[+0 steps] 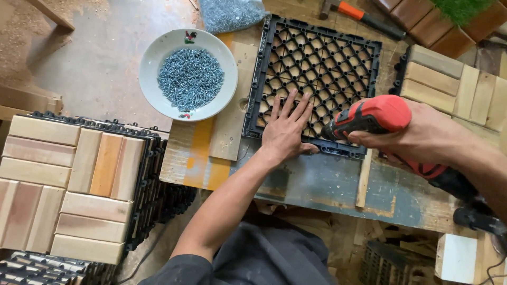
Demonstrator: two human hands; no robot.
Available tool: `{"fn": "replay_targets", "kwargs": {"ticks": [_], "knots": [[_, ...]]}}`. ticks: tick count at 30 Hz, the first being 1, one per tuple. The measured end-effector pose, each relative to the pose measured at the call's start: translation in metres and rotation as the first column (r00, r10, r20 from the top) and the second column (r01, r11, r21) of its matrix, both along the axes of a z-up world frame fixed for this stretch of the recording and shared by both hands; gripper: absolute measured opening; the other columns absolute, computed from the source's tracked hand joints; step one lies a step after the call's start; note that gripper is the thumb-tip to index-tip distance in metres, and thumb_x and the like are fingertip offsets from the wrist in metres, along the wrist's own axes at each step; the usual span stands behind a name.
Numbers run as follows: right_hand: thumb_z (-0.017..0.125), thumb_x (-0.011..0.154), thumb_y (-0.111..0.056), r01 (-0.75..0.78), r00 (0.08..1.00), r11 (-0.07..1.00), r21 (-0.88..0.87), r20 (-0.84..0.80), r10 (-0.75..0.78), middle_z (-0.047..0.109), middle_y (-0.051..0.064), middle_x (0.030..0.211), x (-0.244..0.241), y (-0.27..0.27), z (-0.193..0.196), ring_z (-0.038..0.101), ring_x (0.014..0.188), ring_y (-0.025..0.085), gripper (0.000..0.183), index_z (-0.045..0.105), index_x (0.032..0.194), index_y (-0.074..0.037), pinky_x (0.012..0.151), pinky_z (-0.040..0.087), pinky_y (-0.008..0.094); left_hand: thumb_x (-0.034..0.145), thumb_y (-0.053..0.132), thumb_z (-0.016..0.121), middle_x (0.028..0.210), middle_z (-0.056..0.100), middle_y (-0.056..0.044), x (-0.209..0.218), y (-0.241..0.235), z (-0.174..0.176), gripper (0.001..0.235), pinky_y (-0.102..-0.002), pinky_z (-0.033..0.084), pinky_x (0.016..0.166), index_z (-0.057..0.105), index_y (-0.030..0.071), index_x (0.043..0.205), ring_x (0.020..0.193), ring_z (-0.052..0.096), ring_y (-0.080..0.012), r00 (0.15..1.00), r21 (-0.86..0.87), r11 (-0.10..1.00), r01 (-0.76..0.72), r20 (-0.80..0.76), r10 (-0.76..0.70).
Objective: Assembling wooden floor tiles by placing wood slats into a plastic grid and securing them with a power drill.
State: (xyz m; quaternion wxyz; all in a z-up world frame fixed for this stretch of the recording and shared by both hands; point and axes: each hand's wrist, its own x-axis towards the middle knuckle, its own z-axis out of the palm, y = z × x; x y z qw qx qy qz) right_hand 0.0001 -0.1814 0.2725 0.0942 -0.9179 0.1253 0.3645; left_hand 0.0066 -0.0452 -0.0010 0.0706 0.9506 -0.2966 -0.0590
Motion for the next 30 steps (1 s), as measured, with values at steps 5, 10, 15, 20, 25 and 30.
{"fn": "replay_targets", "kwargs": {"ticks": [5, 10, 15, 20, 25, 30], "knots": [[0.074, 0.079, -0.047, -0.11, 0.994, 0.994, -0.019, 0.017, 0.11, 0.081, 0.0, 0.106, 0.003, -0.013, -0.014, 0.071, 0.091, 0.023, 0.051, 0.069, 0.13, -0.038, 0.086, 0.053, 0.035, 0.074, 0.098, 0.047, 0.172, 0.0, -0.004, 0.001, 0.0, -0.006, 0.125, -0.058, -0.012, 0.124, 0.015, 0.019, 0.165, 0.156, -0.014, -0.0319, 1.0, -0.01, 1.0, 0.001, 0.029, -0.001], [0.075, 0.073, -0.06, -0.381, 0.925, 0.92, -0.094, -0.023, 0.38, 0.083, 0.0, 0.087, -0.008, -0.018, -0.022, 0.074, 0.066, 0.023, 0.078, 0.052, 0.146, -0.049, 0.07, 0.057, 0.034, 0.072, 0.1, 0.046, 0.172, 0.004, -0.004, 0.003, -0.001, -0.007, 0.126, -0.059, -0.011, 0.124, 0.019, 0.018, 0.165, 0.157, -0.011, -0.032, 0.999, -0.027, 1.0, 0.014, 0.05, -0.012], [0.072, 0.075, -0.053, -0.277, 0.93, 0.958, 0.073, 0.269, 0.249, 0.079, -0.002, 0.119, -0.042, -0.04, -0.025, 0.074, 0.1, 0.022, 0.064, 0.067, 0.136, -0.036, 0.091, 0.053, 0.034, 0.085, 0.064, 0.073, 0.172, 0.007, -0.007, -0.002, 0.022, 0.037, 0.103, -0.049, -0.014, 0.126, 0.022, 0.017, 0.161, 0.158, 0.0, -0.0186, 0.946, -0.435, 0.897, -0.077, -0.317, -0.072], [0.065, 0.087, -0.023, 0.322, 0.859, 0.837, 0.441, 0.236, -0.455, 0.071, 0.023, 0.078, -0.109, -0.07, -0.026, 0.065, 0.06, 0.033, 0.078, 0.048, 0.163, -0.022, 0.059, 0.055, 0.042, 0.099, 0.031, 0.069, 0.13, 0.063, -0.016, 0.02, 0.135, 0.02, 0.039, -0.041, 0.049, 0.105, 0.064, 0.008, 0.131, 0.121, 0.057, -0.0303, 0.851, -0.632, 0.648, -0.424, -0.034, 0.524], [0.077, 0.087, -0.042, 0.031, 0.666, 0.192, 0.981, 0.123, -0.735, 0.067, 0.025, 0.1, -0.164, -0.128, -0.108, 0.068, 0.056, 0.025, 0.083, 0.038, 0.156, -0.018, 0.049, 0.06, 0.032, 0.093, 0.037, 0.075, 0.119, 0.062, -0.012, 0.051, 0.184, -0.016, 0.034, -0.054, 0.043, 0.096, 0.076, 0.014, 0.118, 0.111, 0.053, -0.0321, 0.663, -0.416, 0.598, -0.685, -0.016, 0.748], [0.077, 0.089, -0.046, -0.028, 0.51, 0.045, 0.999, 0.054, -0.858, 0.069, 0.019, 0.094, -0.187, -0.127, -0.142, 0.068, 0.058, 0.025, 0.043, 0.057, 0.11, -0.014, 0.043, 0.056, 0.034, 0.096, 0.028, 0.078, 0.101, 0.072, -0.006, 0.057, 0.186, -0.022, 0.015, -0.049, 0.045, 0.091, 0.075, 0.014, 0.097, 0.094, 0.063, -0.0258, 0.706, -0.525, 0.619, -0.584, 0.047, 0.706]]}}
